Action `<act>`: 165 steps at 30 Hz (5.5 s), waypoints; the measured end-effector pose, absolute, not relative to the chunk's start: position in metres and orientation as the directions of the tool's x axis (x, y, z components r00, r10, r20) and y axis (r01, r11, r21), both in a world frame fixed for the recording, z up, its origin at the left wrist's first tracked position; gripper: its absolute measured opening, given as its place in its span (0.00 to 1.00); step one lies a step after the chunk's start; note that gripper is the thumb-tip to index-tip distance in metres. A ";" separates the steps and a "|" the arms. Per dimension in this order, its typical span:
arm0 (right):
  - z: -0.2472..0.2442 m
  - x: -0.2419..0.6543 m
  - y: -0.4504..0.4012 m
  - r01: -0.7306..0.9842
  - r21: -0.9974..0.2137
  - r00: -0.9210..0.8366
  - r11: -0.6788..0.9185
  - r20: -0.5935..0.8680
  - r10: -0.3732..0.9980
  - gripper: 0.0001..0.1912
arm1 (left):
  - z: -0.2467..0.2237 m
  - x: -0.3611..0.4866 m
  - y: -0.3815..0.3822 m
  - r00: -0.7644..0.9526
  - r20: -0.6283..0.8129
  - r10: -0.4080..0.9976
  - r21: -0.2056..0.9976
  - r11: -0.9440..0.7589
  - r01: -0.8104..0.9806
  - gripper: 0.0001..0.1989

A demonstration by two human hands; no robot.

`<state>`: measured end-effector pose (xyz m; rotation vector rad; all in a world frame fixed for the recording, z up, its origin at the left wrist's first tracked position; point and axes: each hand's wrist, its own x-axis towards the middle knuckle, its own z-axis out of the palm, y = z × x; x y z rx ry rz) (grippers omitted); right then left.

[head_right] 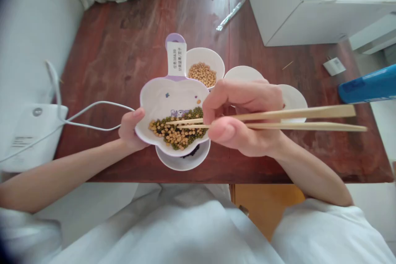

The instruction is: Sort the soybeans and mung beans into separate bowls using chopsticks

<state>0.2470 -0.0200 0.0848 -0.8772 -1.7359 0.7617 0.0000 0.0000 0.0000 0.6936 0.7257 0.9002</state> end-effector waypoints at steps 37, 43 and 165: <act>0.032 0.272 -0.055 -0.086 -0.822 0.083 0.562 0.557 0.827 0.28 | -0.012 0.000 -0.004 0.434 -0.114 0.893 0.826 0.328 -0.458 0.28; 0.025 0.269 -0.053 0.058 -0.773 -0.041 0.631 0.630 0.775 0.29 | -0.014 -0.002 -0.005 0.460 -0.111 0.881 0.825 0.339 -0.451 0.31; 0.021 0.291 -0.017 -0.018 -0.772 -0.088 0.635 0.634 0.769 0.23 | -0.018 0.001 -0.006 0.393 -0.109 0.913 0.845 0.294 -0.447 0.30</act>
